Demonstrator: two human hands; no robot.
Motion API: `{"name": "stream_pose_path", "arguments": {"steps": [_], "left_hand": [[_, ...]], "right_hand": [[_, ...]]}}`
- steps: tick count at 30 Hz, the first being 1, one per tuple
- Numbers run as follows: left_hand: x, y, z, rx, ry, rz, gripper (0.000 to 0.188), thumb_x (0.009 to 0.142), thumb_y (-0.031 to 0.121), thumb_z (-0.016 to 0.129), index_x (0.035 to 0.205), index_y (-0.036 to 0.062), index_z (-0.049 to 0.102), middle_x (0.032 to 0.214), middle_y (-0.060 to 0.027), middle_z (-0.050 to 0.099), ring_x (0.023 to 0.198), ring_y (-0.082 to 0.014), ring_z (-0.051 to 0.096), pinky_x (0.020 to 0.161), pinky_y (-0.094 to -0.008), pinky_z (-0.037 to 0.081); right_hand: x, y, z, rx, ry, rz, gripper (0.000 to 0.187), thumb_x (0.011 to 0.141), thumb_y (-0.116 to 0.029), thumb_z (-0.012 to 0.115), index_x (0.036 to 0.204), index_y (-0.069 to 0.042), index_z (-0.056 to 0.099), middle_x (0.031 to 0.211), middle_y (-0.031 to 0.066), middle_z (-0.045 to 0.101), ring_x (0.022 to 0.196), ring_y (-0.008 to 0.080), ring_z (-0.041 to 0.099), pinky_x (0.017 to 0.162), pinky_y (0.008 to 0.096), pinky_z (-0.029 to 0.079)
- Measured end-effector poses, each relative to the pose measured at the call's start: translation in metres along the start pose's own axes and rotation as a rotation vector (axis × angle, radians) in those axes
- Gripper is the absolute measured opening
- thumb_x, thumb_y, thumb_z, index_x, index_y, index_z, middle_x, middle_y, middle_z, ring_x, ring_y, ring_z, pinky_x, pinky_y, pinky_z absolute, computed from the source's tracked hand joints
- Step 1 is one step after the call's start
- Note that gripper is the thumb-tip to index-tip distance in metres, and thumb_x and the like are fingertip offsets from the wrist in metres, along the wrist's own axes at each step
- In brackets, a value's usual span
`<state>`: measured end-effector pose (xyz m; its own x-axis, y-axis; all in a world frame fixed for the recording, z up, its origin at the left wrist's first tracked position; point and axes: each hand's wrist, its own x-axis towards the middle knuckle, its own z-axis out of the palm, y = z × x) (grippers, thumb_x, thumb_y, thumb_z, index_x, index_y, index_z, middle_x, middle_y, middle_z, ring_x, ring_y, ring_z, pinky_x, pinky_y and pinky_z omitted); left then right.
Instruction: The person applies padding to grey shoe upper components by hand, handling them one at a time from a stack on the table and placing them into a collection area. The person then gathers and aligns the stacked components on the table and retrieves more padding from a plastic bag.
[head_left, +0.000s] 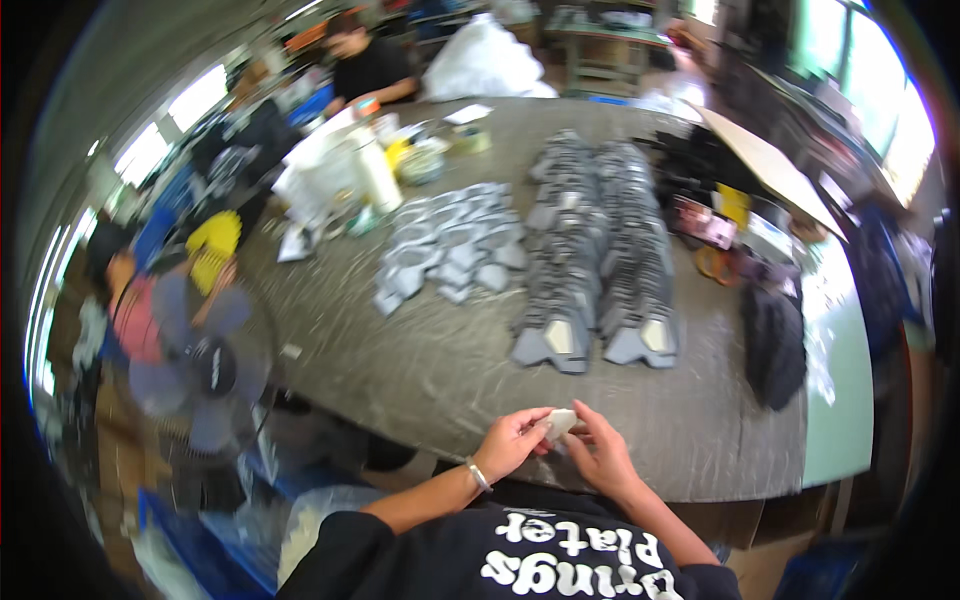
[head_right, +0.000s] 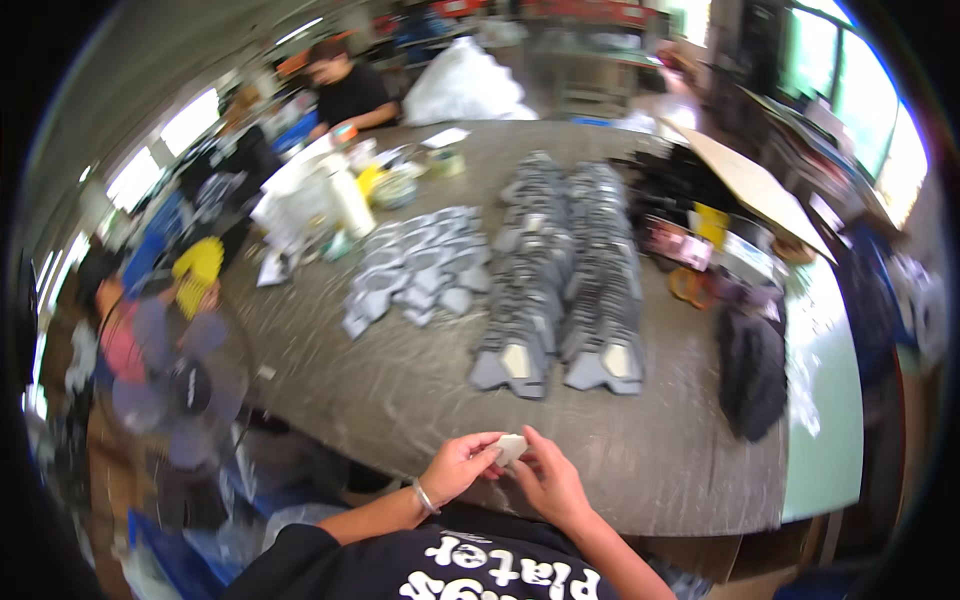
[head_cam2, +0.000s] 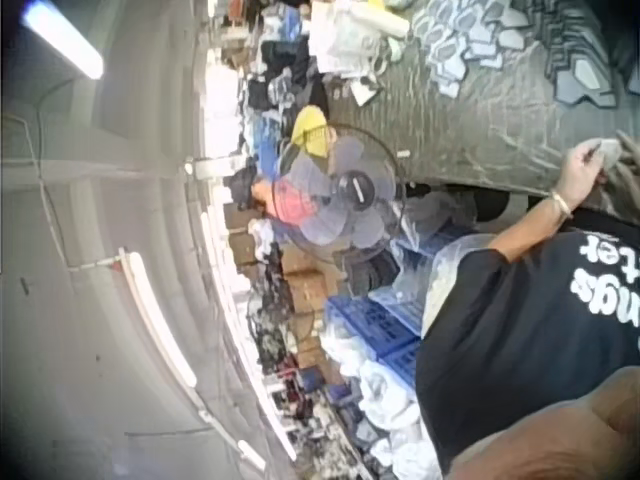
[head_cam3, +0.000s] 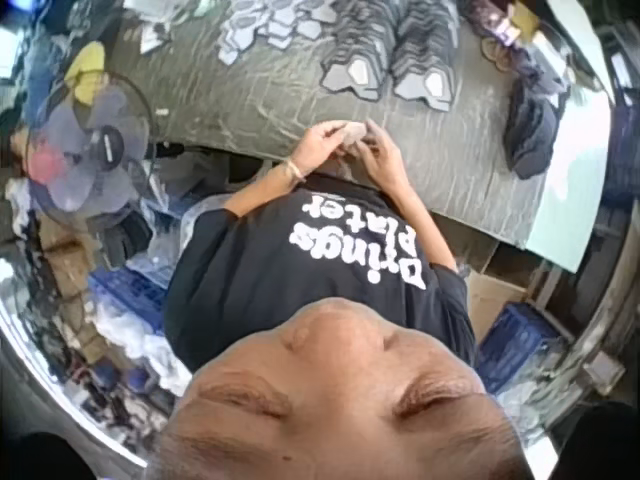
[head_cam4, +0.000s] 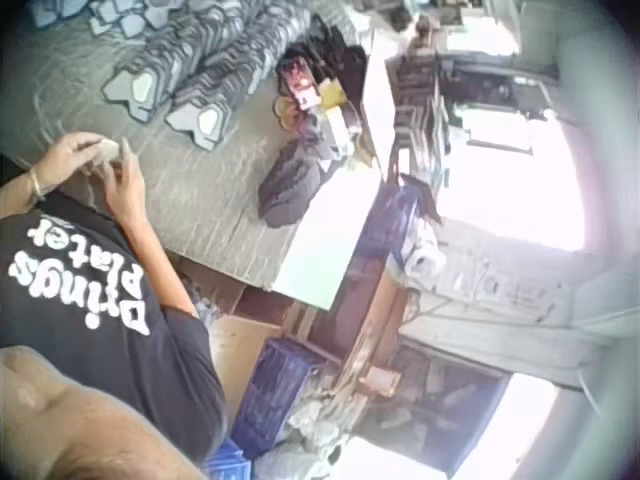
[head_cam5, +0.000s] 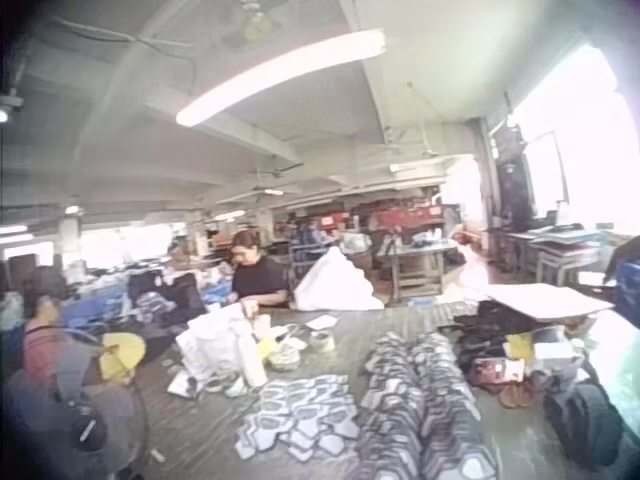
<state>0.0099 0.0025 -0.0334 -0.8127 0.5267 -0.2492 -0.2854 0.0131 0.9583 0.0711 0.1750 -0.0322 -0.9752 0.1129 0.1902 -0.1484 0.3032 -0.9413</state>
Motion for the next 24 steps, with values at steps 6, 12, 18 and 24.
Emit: {"name": "stream_pose_path", "arguments": {"steps": [6,12,18,24], "left_hand": [[-0.071,-0.017,-0.076,-0.108,0.425,0.065,0.031,0.095,0.013,0.055,0.123,-0.0016,0.054,0.101,-0.0073,0.066,0.082,-0.0106,0.064,0.068,-0.0235,0.053],[-0.239,-0.022,-0.117,-0.083,0.785,-0.006,0.026,0.095,0.008,0.051,0.119,-0.0002,0.048,0.107,-0.0124,0.064,0.082,-0.0158,0.066,0.063,-0.0246,0.052],[-0.375,-0.04,-0.062,0.03,0.608,-0.857,0.038,0.086,0.008,0.046,0.123,0.0023,0.055,0.095,-0.0105,0.065,0.071,-0.0157,0.068,0.057,-0.0269,0.054],[-0.427,-0.178,-0.112,0.617,0.846,-1.137,0.041,0.088,0.018,0.048,0.125,0.0015,0.057,0.091,-0.0164,0.068,0.082,-0.0229,0.069,0.068,-0.0387,0.055]], "right_hand": [[0.013,0.012,0.012,-0.009,-0.357,0.185,0.025,0.088,-0.007,0.062,0.111,0.004,0.063,0.094,0.015,0.069,0.086,0.0169,0.066,0.076,0.0286,0.052],[0.034,-0.004,0.033,-0.156,-0.721,0.048,0.018,0.087,-0.006,0.062,0.102,0.004,0.066,0.084,0.0118,0.069,0.071,0.0143,0.065,0.065,0.0275,0.052],[0.044,0.02,0.045,-0.107,-0.786,0.053,0.016,0.088,-0.006,0.061,0.1,0.003,0.067,0.075,0.008,0.066,0.06,0.0104,0.061,0.057,0.0242,0.049],[0.036,0.014,0.044,-0.199,-0.726,-0.071,0.014,0.087,-0.007,0.06,0.097,0.001,0.068,0.074,0.0116,0.067,0.059,0.0149,0.063,0.059,0.0269,0.049]]}}
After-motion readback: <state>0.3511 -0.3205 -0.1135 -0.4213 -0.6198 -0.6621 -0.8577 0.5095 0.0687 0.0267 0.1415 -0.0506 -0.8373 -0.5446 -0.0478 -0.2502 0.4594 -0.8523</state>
